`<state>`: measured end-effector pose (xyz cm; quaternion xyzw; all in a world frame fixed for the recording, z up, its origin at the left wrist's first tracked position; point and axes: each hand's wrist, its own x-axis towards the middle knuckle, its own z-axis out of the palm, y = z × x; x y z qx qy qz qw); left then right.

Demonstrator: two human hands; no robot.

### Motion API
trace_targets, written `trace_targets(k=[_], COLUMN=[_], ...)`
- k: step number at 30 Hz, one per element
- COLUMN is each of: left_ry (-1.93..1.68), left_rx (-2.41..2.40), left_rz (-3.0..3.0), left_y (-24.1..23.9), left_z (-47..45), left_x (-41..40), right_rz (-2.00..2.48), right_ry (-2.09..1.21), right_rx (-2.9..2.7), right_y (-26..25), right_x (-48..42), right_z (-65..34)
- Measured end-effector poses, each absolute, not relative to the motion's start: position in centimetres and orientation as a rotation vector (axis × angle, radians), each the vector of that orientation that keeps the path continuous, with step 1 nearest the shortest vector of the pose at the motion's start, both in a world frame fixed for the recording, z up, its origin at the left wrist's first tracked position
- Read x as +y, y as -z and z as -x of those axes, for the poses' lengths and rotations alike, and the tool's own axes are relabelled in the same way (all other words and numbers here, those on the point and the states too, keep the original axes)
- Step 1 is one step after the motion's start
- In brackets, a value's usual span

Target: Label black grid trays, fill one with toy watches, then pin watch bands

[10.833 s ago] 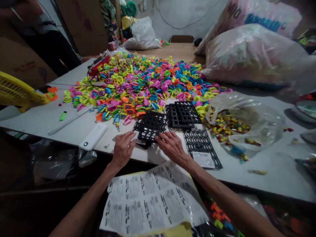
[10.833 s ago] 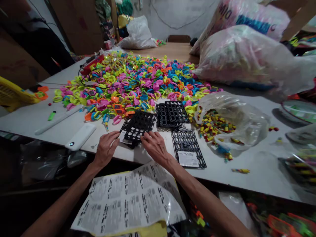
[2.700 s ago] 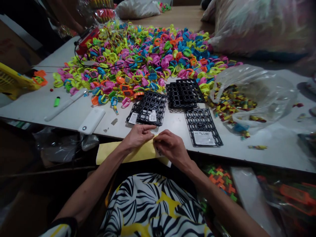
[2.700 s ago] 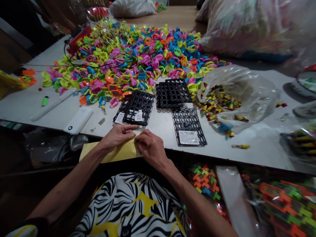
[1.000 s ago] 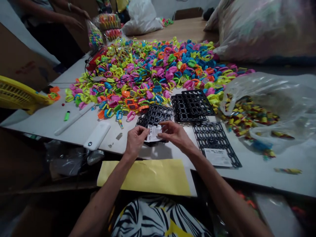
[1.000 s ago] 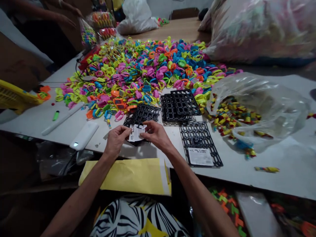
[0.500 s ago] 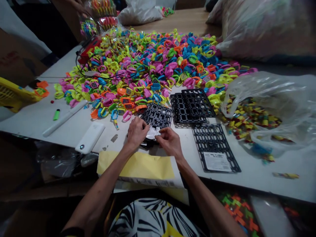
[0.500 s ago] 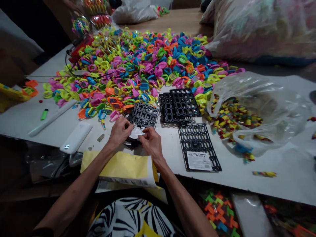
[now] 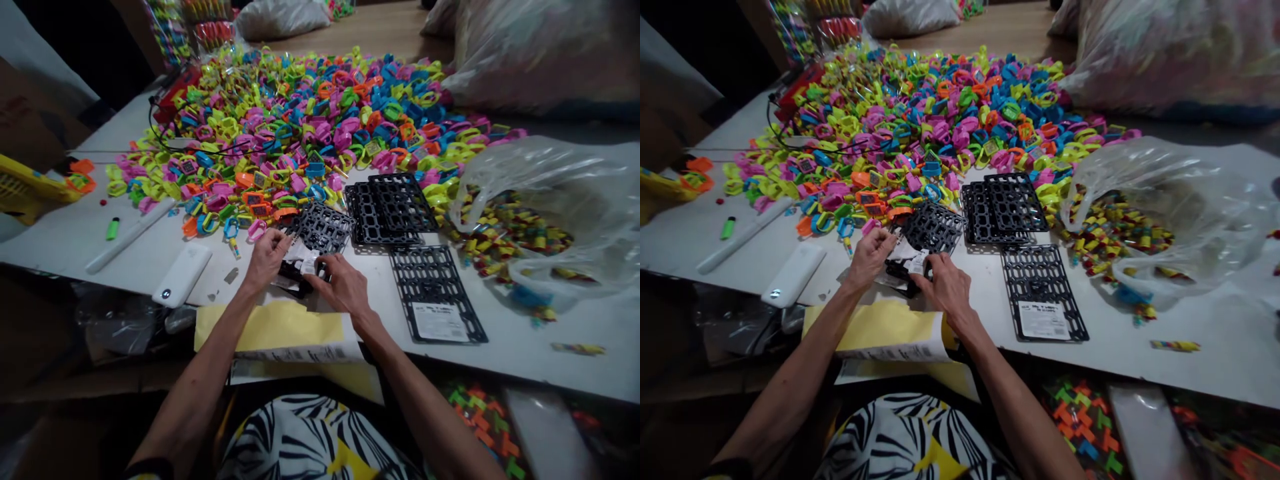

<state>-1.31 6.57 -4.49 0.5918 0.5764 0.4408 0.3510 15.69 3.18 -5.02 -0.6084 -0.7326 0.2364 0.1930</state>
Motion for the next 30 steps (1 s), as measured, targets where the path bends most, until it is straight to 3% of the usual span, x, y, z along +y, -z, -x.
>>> trace_targets(k=[10, 30], left_ry=[-0.629, -0.378], left_rx=[1.356, 1.630], left_rz=[-2.059, -2.260], left_y=[2.8, 3.3], left_z=[1.4, -0.1], left_x=[8.1, 8.3], right_rz=[1.695, 1.691], right_ry=[-0.691, -0.683], right_rx=[-2.062, -2.101], right_y=[4.8, 4.7], right_x=[3.5, 3.5], right_z=[-15.9, -15.8])
